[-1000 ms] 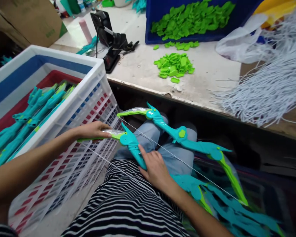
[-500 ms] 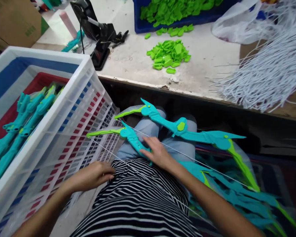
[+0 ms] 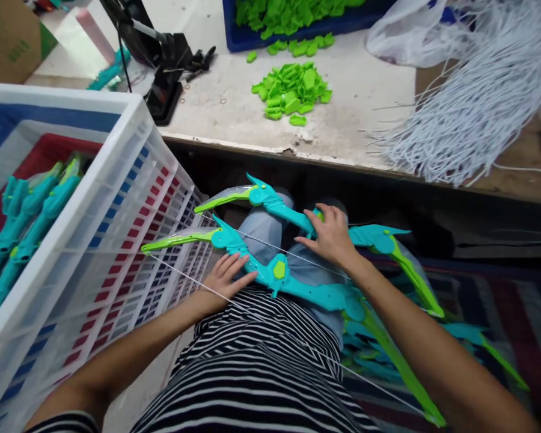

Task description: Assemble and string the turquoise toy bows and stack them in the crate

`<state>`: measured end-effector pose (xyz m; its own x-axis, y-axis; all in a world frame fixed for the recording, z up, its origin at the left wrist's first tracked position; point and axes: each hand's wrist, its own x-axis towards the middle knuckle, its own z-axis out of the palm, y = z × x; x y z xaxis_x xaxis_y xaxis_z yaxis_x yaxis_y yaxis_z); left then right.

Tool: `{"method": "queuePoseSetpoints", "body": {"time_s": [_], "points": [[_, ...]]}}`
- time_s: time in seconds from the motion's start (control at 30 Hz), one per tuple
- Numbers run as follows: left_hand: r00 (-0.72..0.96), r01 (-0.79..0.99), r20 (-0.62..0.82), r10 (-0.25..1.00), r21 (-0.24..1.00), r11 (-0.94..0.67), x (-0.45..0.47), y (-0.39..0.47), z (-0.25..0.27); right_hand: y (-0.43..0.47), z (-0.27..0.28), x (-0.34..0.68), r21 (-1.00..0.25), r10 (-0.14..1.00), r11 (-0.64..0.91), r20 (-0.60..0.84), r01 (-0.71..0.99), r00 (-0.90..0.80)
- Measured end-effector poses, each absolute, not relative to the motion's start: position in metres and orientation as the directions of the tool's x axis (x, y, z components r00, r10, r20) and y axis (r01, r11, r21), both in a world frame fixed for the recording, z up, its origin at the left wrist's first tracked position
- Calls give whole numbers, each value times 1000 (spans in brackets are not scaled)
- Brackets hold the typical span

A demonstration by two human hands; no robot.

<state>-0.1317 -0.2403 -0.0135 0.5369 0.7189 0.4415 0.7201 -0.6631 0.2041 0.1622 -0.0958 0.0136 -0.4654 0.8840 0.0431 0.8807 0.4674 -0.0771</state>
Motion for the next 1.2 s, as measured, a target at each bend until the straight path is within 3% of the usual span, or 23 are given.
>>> {"method": "queuePoseSetpoints", "body": {"time_s": [0.17,0.37,0.47,0.57,0.67,0.77,1.0,1.2], "points": [[687,646,342,641,117,-754,-94,-196,-15,-93,18,156,-58,897,433,-74,900,-436],[768,485,427,477,100,-869,-92,-194,31,-81,29,153,-144,850,468,-196,872,-488],[725,542,439,531,114,-833,-95,-205,47,-84,33,149,-155,866,433,-200,888,-458],[692,613,361,625,163,-773,-100,-215,46,-86,34,149,-156,883,412,-176,898,-435],[700,623,275,659,214,-752,-107,-221,37,-78,40,161,-291,867,404,-181,867,-465],[727,619,193,658,228,-751,-110,-221,34,-64,51,181,-418,906,302,-155,857,-395],[769,618,0,639,256,-743,-93,-215,27,-56,48,198,-399,927,302,-90,866,-365],[768,623,4,640,226,-749,-89,-214,17,-63,26,194,-397,919,332,-68,855,-389]]}}
